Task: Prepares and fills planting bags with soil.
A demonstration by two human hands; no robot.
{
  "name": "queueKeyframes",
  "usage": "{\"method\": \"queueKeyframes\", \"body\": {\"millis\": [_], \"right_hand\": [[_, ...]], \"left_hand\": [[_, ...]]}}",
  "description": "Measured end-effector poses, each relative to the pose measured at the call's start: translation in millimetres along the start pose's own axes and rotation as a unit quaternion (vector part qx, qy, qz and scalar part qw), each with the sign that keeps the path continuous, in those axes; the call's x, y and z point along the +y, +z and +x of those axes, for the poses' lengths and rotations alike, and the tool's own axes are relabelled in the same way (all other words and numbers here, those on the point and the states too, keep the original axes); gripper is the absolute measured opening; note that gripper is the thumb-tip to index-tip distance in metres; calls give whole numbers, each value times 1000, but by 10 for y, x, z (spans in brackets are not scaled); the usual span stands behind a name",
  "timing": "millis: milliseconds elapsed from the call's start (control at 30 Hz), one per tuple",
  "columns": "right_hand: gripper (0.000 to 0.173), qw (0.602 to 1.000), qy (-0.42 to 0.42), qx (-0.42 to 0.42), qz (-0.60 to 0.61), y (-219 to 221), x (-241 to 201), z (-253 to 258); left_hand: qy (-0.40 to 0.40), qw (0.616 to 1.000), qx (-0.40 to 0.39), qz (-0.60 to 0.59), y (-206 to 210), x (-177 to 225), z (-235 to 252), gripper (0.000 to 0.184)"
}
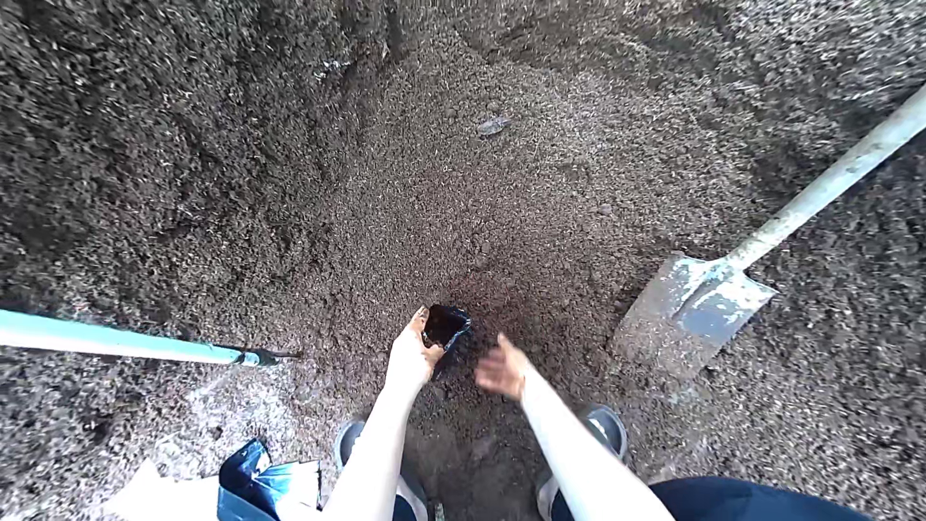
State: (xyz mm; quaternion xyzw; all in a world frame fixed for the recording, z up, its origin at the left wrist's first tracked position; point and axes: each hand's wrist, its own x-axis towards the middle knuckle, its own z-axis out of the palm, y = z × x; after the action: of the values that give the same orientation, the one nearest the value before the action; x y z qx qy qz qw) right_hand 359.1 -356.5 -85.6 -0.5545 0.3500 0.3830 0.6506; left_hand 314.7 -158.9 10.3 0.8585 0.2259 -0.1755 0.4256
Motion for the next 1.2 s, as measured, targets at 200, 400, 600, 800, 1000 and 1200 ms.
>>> {"method": "queueKeyframes", "body": {"millis": [200,400,600,800,1000,1200], "right_hand": [[92,925,-25,-43,377,353,318,566],[73,846,-140,-160,490,729,-399,979],[62,883,-164,-176,402,480,-550,603],[80,891,-108,-313,312,374,-745,-18],[36,946,-225,-231,36,529,-556,-310],[52,908,-258,-172,-281,635,-783,-721]], "left_hand": [[-10,1000,-26,2,-20,-178,108,77],[2,999,-23,-43,-29,-187,90,77],[0,999,-47,-22,-48,1,244,73],[-5,999,-53,5,5,96,357,67],[-21,999,-36,10,-15,-15,204,62],[-22,1000,-9,1,-26,8,7,74]]}}
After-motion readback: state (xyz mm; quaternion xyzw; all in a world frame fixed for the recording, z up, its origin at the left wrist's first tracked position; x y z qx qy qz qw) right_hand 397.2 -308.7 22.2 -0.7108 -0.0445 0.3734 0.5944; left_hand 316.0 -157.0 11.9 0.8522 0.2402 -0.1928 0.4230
